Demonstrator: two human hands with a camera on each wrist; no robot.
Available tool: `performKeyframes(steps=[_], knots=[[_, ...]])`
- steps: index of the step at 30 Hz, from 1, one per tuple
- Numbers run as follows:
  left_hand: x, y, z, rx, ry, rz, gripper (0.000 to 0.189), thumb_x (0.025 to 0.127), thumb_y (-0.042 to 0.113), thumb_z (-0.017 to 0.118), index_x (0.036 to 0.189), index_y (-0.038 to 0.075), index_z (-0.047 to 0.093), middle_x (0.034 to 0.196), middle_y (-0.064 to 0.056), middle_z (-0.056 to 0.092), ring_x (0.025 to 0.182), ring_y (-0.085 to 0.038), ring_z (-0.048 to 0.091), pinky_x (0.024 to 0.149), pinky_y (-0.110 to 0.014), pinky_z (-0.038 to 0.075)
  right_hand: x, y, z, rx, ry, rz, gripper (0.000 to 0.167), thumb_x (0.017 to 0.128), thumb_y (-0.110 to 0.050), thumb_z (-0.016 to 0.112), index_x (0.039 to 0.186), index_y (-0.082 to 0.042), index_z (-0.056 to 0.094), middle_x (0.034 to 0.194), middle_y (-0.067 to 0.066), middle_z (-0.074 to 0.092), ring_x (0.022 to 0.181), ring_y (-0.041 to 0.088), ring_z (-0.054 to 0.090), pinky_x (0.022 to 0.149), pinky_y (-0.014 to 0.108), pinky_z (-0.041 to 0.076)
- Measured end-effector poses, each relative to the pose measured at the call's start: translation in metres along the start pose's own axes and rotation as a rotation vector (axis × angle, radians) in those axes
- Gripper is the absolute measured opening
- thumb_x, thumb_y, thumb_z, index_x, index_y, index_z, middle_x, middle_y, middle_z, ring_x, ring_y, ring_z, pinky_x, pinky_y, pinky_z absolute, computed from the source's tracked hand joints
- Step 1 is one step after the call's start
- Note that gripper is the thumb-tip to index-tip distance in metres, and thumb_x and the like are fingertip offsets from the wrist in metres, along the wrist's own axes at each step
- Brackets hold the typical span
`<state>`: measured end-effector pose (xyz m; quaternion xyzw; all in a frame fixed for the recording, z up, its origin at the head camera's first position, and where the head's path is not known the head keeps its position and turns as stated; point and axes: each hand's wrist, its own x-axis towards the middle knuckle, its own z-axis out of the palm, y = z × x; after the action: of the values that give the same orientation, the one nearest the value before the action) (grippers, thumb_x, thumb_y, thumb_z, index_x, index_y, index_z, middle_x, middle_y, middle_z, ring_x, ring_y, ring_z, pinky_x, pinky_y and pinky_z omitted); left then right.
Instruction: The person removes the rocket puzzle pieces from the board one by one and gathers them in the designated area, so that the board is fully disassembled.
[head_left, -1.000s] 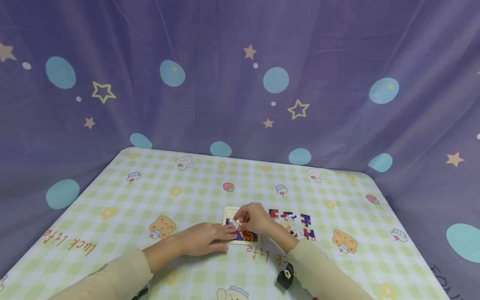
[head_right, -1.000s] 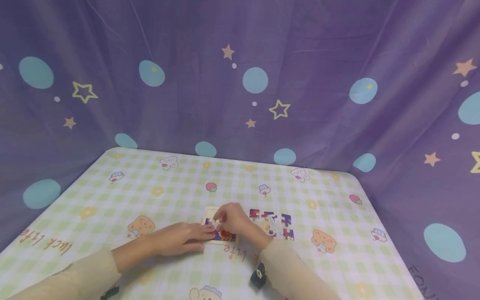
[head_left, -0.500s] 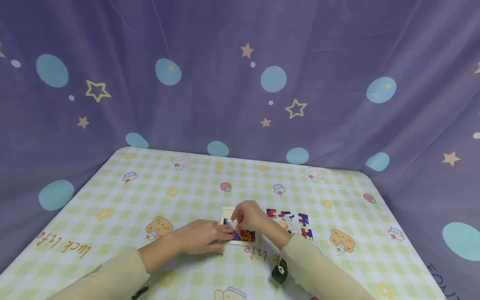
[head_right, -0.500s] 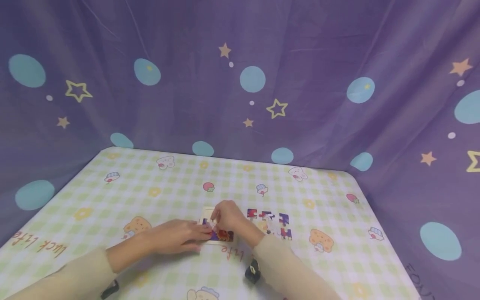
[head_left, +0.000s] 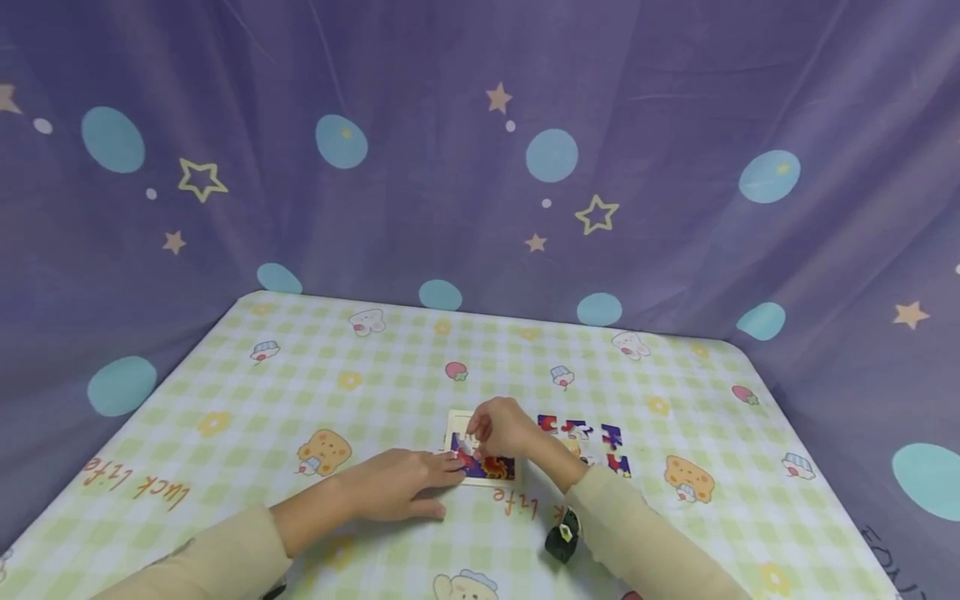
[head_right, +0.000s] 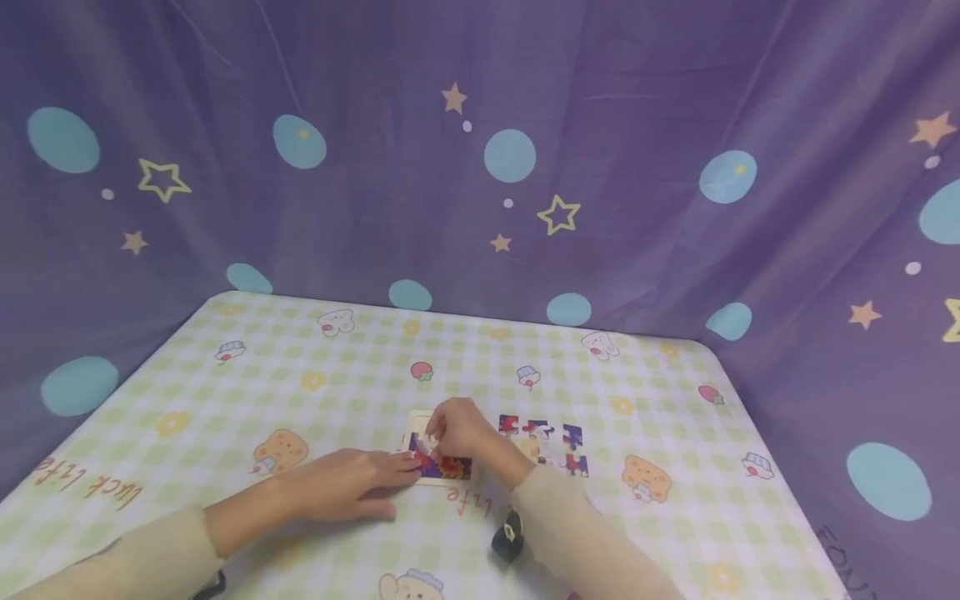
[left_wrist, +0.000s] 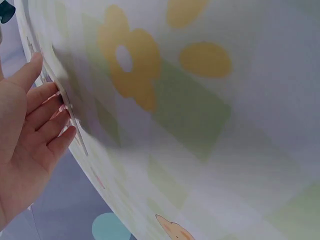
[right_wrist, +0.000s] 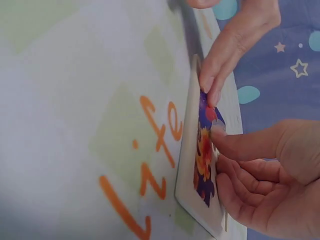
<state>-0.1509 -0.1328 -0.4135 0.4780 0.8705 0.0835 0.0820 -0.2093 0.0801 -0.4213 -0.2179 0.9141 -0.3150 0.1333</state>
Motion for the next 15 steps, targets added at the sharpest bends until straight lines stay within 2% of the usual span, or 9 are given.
performKeyframes(steps=[7, 11, 15], knots=[[0.0033, -0.0016, 0.0024, -0.001, -0.006, -0.007, 0.050, 0.093, 0.042, 0.058, 0.134, 0.013, 0.057, 0.142, -0.004, 0.054, 0.132, -0.021, 0.053, 0.107, -0.040, 0.047, 0.0036, 0.0051, -0.0023, 0.062, -0.025, 0.061, 0.018, 0.071, -0.003, 0.081, 0.082, -0.009, 0.068, 0.073, -0.001, 0.067, 0.063, 0.007, 0.058, 0.060, 0.017, 0.051], [0.0044, -0.0021, 0.0014, 0.003, -0.010, -0.012, 0.050, 0.093, 0.043, 0.058, 0.134, 0.014, 0.057, 0.142, -0.004, 0.055, 0.132, -0.022, 0.053, 0.107, -0.041, 0.047, 0.0053, 0.0062, -0.0035, 0.066, -0.013, 0.050, 0.013, 0.074, -0.011, 0.081, 0.081, -0.011, 0.070, 0.069, -0.003, 0.068, 0.059, 0.006, 0.057, 0.058, 0.018, 0.049], [0.0049, -0.0016, 0.0004, -0.002, -0.010, -0.009, 0.051, 0.093, 0.043, 0.058, 0.133, 0.013, 0.057, 0.142, -0.005, 0.054, 0.132, -0.022, 0.053, 0.107, -0.041, 0.047, 0.0076, 0.0078, -0.0029, 0.074, -0.004, 0.035, 0.008, 0.076, -0.010, 0.078, 0.081, -0.011, 0.072, 0.069, -0.001, 0.070, 0.057, 0.005, 0.056, 0.058, 0.017, 0.048]])
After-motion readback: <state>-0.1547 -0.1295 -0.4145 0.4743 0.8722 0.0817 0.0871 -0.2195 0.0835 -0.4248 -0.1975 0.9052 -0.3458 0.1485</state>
